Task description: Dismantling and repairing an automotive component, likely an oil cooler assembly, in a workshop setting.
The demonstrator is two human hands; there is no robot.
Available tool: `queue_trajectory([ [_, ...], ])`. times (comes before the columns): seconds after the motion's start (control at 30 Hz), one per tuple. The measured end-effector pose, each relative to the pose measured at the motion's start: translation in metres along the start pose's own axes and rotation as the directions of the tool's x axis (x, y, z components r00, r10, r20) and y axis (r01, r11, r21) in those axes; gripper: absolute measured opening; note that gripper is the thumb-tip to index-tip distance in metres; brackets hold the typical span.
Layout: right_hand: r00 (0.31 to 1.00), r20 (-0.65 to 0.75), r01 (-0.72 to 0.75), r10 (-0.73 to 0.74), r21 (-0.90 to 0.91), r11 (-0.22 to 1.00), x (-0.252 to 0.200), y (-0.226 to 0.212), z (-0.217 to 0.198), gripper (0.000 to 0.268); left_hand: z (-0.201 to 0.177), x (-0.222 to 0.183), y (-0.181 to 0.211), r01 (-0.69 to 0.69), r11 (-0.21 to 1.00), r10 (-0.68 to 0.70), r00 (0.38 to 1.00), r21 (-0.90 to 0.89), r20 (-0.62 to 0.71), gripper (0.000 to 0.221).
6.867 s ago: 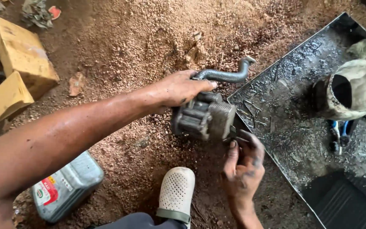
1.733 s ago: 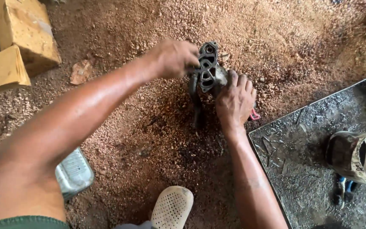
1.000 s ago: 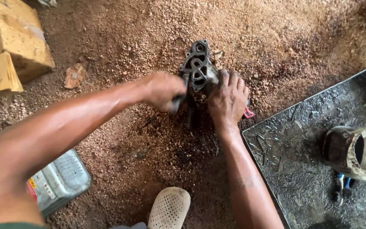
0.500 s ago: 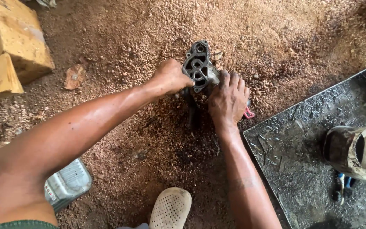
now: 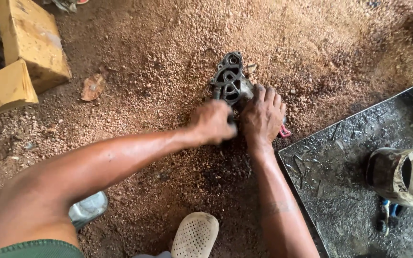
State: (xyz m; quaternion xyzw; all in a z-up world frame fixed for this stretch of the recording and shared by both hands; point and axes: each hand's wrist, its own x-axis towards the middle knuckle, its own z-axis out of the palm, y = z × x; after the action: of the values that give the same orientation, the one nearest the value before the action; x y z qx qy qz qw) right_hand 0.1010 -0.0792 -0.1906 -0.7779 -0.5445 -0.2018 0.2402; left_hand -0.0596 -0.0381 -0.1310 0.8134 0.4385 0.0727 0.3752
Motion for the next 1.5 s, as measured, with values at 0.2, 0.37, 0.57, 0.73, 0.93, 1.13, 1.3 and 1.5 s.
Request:
queue_trajectory([
  [0.2,1.000,-0.005,0.009,-0.009,-0.037,0.999,0.001,-0.001,-0.005,0.030,-0.061,0.042,0.000,0.077,0.996,-0.076,0.997,0.052,-0.021,0.039],
  [0.37,1.000,0.002,0.006,-0.006,-0.024,1.000,0.000,-0.001,0.001,0.032,-0.096,0.117,-0.029,0.073,0.997,-0.077,0.981,-0.029,-0.180,0.019],
  [0.57,1.000,-0.021,0.015,-0.016,-0.051,0.999,-0.003,0.003,0.008,0.027,-0.087,0.136,-0.016,0.169,0.985,-0.163,0.971,0.019,-0.175,0.007],
  [0.73,1.000,0.001,0.007,-0.007,-0.056,0.998,0.000,-0.001,-0.001,0.029,-0.076,0.158,-0.034,-0.158,0.889,0.246,0.957,0.430,-0.157,0.015],
  [0.93,0.999,-0.034,0.017,-0.019,-0.057,0.998,0.001,-0.001,-0.001,0.027,-0.087,0.130,-0.008,0.096,0.991,-0.091,0.994,0.094,-0.059,0.020],
  [1.13,0.999,0.030,-0.015,0.016,-0.029,0.999,0.002,0.000,-0.002,0.027,-0.108,0.166,-0.029,-0.118,0.992,0.126,0.950,0.047,-0.285,0.019],
  [1.3,1.000,-0.023,0.016,-0.016,-0.030,0.999,-0.001,-0.002,-0.001,0.026,-0.085,0.145,-0.004,-0.006,0.990,0.036,0.977,0.143,-0.211,0.022],
  [1.5,1.000,-0.026,0.013,-0.013,-0.031,0.999,0.000,0.001,0.001,0.024,-0.068,0.191,-0.047,-0.372,0.645,0.536,0.843,0.668,-0.049,0.024],
])
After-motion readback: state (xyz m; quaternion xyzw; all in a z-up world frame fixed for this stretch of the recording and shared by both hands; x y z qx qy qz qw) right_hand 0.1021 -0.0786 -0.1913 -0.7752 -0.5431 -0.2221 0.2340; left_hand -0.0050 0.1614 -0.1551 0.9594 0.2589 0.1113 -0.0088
